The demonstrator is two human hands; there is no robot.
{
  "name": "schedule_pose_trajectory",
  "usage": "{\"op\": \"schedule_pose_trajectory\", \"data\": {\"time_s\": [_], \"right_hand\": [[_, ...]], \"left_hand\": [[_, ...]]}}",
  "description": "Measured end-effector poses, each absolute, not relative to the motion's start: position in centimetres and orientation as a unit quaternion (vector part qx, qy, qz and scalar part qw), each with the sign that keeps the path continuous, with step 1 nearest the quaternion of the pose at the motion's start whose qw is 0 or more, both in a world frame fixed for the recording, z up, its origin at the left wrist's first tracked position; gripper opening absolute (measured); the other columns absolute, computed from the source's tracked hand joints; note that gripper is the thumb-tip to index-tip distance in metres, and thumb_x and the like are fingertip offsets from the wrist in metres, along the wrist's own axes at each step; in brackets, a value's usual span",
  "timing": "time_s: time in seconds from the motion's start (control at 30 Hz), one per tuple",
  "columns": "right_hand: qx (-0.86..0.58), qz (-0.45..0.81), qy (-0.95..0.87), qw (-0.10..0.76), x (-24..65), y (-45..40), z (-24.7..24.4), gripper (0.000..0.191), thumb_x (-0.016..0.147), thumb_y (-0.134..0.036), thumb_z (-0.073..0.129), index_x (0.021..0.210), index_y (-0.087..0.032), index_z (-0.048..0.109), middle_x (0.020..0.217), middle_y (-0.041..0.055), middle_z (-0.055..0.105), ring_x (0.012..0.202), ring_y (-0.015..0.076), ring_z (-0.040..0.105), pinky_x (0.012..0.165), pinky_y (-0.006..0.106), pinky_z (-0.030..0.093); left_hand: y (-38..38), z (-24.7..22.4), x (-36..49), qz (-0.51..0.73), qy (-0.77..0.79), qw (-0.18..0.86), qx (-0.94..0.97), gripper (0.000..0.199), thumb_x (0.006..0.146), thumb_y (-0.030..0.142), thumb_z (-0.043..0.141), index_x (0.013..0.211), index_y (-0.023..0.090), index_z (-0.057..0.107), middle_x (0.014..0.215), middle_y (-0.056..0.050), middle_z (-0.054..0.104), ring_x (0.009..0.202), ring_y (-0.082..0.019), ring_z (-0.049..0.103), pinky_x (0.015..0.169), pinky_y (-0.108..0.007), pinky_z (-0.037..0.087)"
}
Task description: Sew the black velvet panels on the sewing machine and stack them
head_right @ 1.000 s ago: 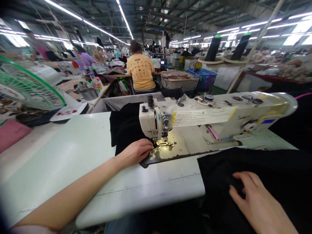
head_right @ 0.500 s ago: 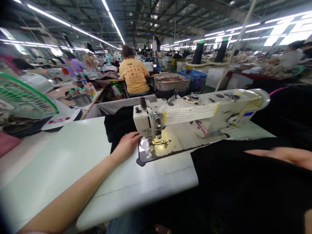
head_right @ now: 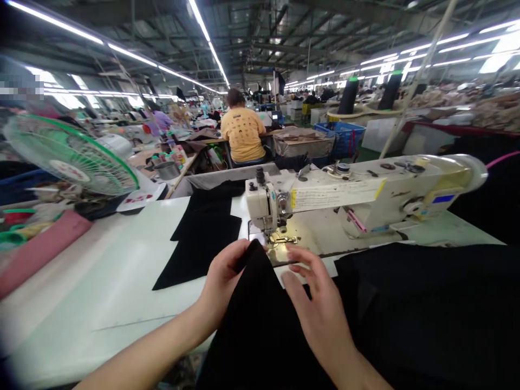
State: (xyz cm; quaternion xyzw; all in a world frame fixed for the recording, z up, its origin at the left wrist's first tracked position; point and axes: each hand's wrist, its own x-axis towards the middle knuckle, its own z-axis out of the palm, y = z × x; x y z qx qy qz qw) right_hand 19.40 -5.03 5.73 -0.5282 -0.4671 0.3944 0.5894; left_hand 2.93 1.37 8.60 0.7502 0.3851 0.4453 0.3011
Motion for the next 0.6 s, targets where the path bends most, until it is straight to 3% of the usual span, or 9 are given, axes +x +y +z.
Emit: {"op": "schedule_pose_trajectory", "data": {"time_s": [0.07, 0.2, 0.33, 0.4, 0.43, 0.53, 0.6], "right_hand": [[-0.518, 0.286, -0.509, 0.626, 18.7, -6.3, 5.2, 0.062, 0.085, -0.061, 0.068, 0.137, -0.029, 0.058, 0.143, 0.0123, 0.06, 0.121, 0.032, 0.063, 0.092, 0.047, 0.058], [-0.514, 0.191, -0.624, 0.556, 15.4, -8.5, 3.5, 0.089, 0.077, -0.062, 0.074, 0.155, -0.036, 0.038, 0.149, 0.0086, 0.054, 0.129, 0.0383, 0.059, 0.087, 0.051, 0.062], [-0.513, 0.031, -0.69, 0.51, 12.2, -8.7, 2.4, 0.115, 0.075, -0.059, 0.077, 0.164, -0.017, 0.015, 0.157, 0.0206, 0.041, 0.134, 0.0451, 0.052, 0.092, 0.056, 0.06], [-0.5, -0.041, -0.694, 0.517, 12.2, -8.4, 2.9, 0.1, 0.085, -0.05, 0.068, 0.162, -0.01, 0.018, 0.15, 0.0238, 0.049, 0.129, 0.0418, 0.058, 0.088, 0.052, 0.061], [-0.496, -0.055, -0.69, 0.525, 12.8, -8.2, 3.4, 0.082, 0.09, -0.044, 0.063, 0.158, -0.012, 0.031, 0.141, 0.021, 0.059, 0.121, 0.0375, 0.065, 0.085, 0.047, 0.062], [-0.554, -0.056, -0.638, 0.531, 16.1, -7.8, 6.4, 0.027, 0.096, -0.035, 0.055, 0.116, -0.024, 0.07, 0.099, 0.007, 0.078, 0.087, 0.026, 0.077, 0.07, 0.033, 0.062], [-0.646, -0.037, -0.555, 0.522, 19.1, -7.0, 9.1, 0.027, 0.093, -0.047, 0.06, 0.091, -0.024, 0.075, 0.083, 0.0057, 0.078, 0.076, 0.0271, 0.076, 0.062, 0.034, 0.06]], "left_hand": [[1.9, 9.3, 2.7, 0.474, 0.39, 0.239, 0.752, 0.015, 0.092, 0.021, 0.055, 0.079, 0.019, 0.063, 0.075, -0.002, 0.068, 0.071, -0.015, 0.064, 0.067, -0.025, 0.05], [2.0, 11.6, 2.9, 0.475, 0.391, 0.063, 0.786, 0.014, 0.093, 0.016, 0.051, 0.097, 0.021, 0.063, 0.087, -0.002, 0.071, 0.08, -0.016, 0.068, 0.072, -0.024, 0.051], [2.0, 13.9, 4.1, 0.436, 0.451, -0.055, 0.777, 0.02, 0.092, 0.013, 0.048, 0.104, 0.02, 0.062, 0.093, -0.005, 0.071, 0.085, -0.019, 0.068, 0.069, -0.026, 0.05], [1.7, 14.8, 4.4, 0.444, 0.464, -0.067, 0.764, 0.02, 0.092, 0.012, 0.049, 0.104, 0.019, 0.062, 0.092, -0.005, 0.07, 0.083, -0.019, 0.067, 0.068, -0.026, 0.049], [1.5, 15.2, 4.4, 0.454, 0.459, -0.061, 0.761, 0.02, 0.092, 0.012, 0.049, 0.105, 0.019, 0.062, 0.092, -0.004, 0.07, 0.082, -0.018, 0.067, 0.069, -0.026, 0.048], [1.4, 16.4, 3.2, 0.485, 0.42, -0.002, 0.768, 0.013, 0.094, 0.017, 0.054, 0.102, 0.02, 0.064, 0.087, 0.0, 0.069, 0.076, -0.015, 0.063, 0.07, -0.024, 0.047], [2.3, 17.7, 1.6, 0.489, 0.402, 0.049, 0.772, 0.008, 0.095, 0.023, 0.058, 0.094, 0.019, 0.066, 0.08, 0.001, 0.067, 0.072, -0.013, 0.06, 0.068, -0.023, 0.046]]}}
